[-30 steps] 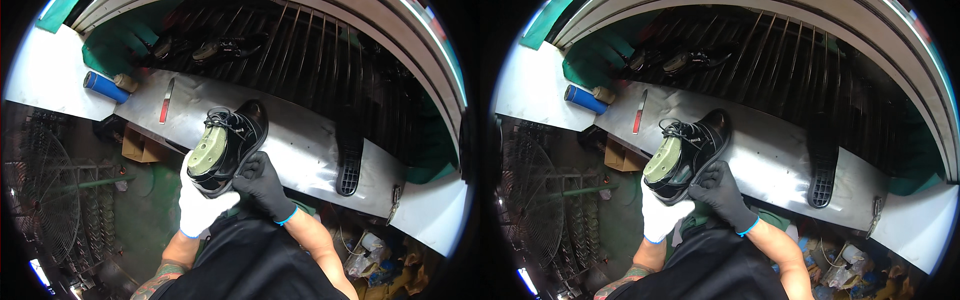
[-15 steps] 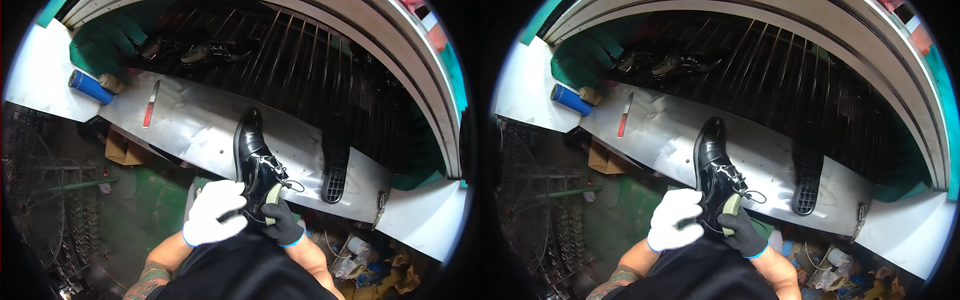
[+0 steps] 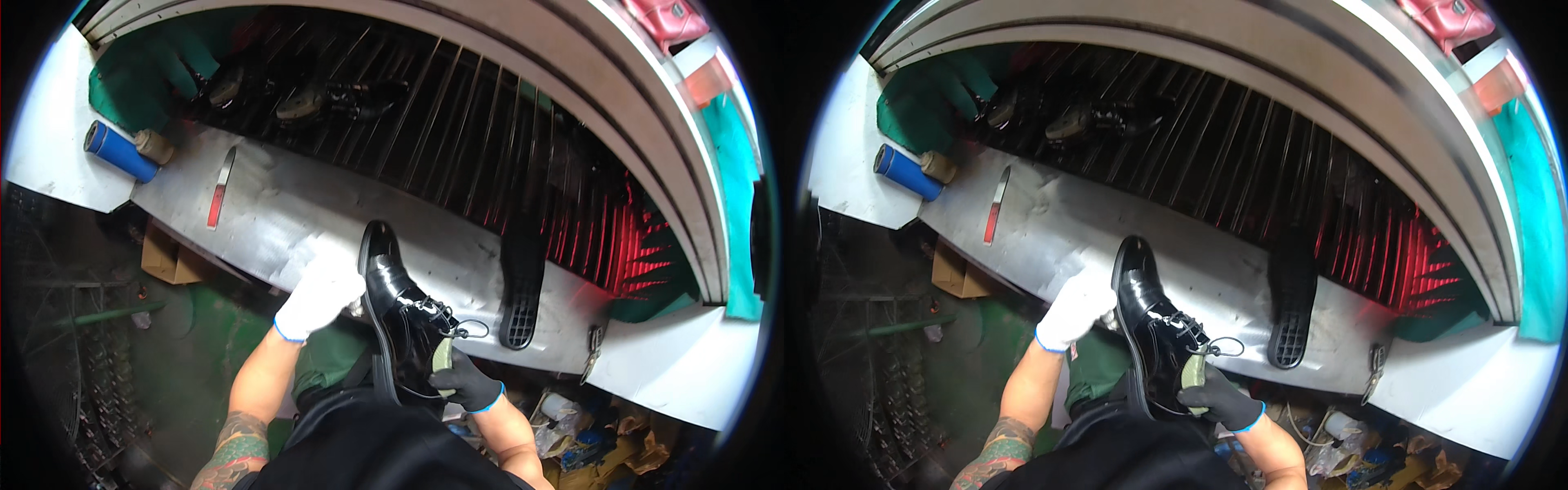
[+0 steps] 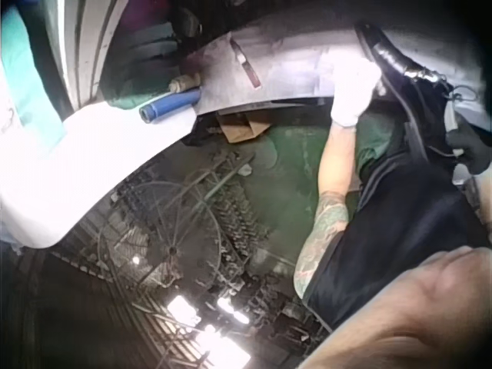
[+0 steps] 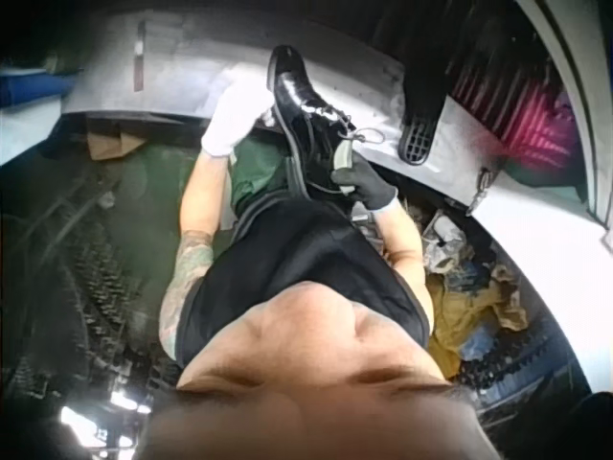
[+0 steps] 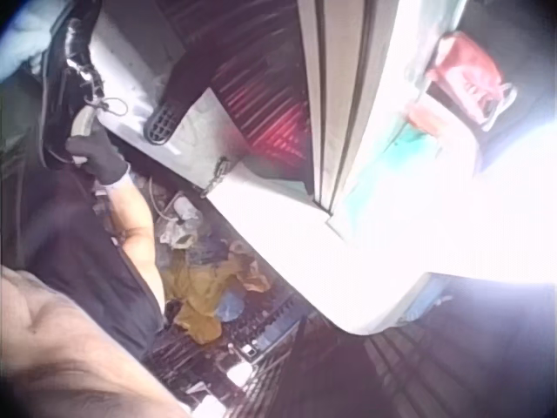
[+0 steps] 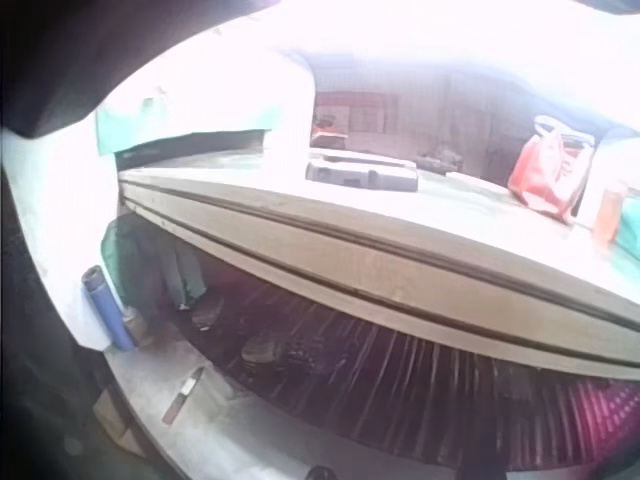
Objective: The person repeatedly wipes and scrubs a black shoe with a white cloth, focusing on the sole, sides, and upper. They rotate the shoe frequently to access different areas and occasionally place it on a metal workbench before resuming cleaning.
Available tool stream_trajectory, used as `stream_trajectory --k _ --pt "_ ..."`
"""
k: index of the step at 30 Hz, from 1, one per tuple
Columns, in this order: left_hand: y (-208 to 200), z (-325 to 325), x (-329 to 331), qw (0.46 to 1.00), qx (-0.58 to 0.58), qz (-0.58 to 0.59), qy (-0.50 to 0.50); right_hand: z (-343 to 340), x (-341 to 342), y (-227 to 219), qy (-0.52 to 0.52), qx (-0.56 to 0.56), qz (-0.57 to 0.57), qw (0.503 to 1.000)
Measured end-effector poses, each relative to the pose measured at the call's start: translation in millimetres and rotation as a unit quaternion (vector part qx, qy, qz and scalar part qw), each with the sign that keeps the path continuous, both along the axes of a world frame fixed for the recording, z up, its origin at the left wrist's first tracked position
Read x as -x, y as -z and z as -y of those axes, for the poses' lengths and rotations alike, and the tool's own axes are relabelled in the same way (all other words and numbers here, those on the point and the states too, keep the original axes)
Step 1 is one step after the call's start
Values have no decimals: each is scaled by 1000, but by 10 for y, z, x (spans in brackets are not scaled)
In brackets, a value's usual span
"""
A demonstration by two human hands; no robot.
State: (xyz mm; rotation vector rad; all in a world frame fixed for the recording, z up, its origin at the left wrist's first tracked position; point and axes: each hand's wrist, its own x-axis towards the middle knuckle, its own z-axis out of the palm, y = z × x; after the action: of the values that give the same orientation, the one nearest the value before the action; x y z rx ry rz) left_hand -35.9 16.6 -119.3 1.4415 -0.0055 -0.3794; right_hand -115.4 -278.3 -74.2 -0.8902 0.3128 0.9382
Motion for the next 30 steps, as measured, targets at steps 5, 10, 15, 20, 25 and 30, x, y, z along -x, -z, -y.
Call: stream_trajectory --k 5,10,15,20,25,30 --pt "118 -92 10 905 -321 270 -76 150 -795 -358 -26 54 69 996" --pt "96 -8 -50 861 -313 382 -118 818 -2253 227 -55 328 268 904" --pt "69 -21 -114 856 -346 363 -123 796 -4036 425 70 390 420 816" --pt "113 -32 -160 852 -326 385 -140 671 -4759 484 98 501 446 735" --pt "157 -91 -128 851 -343 376 -131 43 -5157 766 49 501 486 714" --pt "89 -115 -118 859 -336 362 -136 -633 -5714 914 -9 502 523 689"
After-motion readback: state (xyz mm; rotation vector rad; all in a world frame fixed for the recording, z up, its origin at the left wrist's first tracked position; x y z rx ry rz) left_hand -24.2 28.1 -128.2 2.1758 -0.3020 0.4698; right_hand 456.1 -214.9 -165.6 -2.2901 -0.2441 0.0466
